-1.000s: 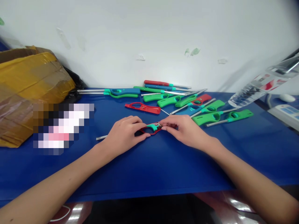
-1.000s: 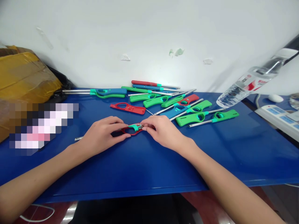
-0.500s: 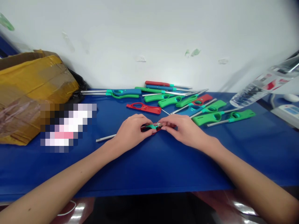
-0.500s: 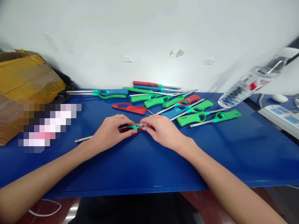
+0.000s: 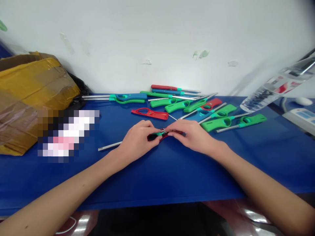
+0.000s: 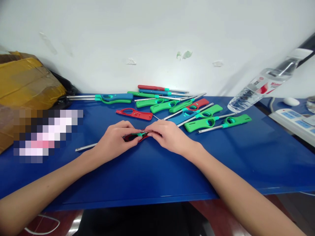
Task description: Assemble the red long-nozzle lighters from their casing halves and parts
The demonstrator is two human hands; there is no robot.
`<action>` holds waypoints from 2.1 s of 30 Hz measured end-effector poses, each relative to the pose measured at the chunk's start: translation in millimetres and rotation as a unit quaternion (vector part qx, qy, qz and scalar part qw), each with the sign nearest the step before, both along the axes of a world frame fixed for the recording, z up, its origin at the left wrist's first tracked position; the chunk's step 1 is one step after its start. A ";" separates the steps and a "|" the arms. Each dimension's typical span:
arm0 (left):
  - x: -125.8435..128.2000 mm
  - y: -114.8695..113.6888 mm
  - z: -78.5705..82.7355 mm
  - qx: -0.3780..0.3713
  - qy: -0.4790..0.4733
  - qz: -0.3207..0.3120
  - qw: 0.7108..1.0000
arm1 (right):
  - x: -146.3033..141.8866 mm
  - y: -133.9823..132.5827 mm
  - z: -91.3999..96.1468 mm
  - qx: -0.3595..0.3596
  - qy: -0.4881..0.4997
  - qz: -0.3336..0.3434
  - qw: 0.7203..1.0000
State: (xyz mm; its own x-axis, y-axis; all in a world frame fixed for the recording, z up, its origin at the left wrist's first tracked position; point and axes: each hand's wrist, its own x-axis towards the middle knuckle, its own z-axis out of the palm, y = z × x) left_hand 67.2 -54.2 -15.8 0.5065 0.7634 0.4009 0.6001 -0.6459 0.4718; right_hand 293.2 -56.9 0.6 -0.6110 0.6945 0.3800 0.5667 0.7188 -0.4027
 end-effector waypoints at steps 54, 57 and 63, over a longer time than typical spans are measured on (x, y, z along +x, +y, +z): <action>-32.7 0.4 20.5 -0.009 0.088 -0.109 0.990 | -0.4 3.9 -10.1 0.080 -0.051 0.057 0.994; -34.0 1.3 17.3 -0.010 0.081 -0.107 0.991 | -1.5 3.9 -9.8 0.073 -0.044 0.054 0.995; -35.0 2.7 13.4 -0.006 0.090 -0.113 0.990 | -3.6 3.3 -7.2 0.037 -0.021 -0.016 0.999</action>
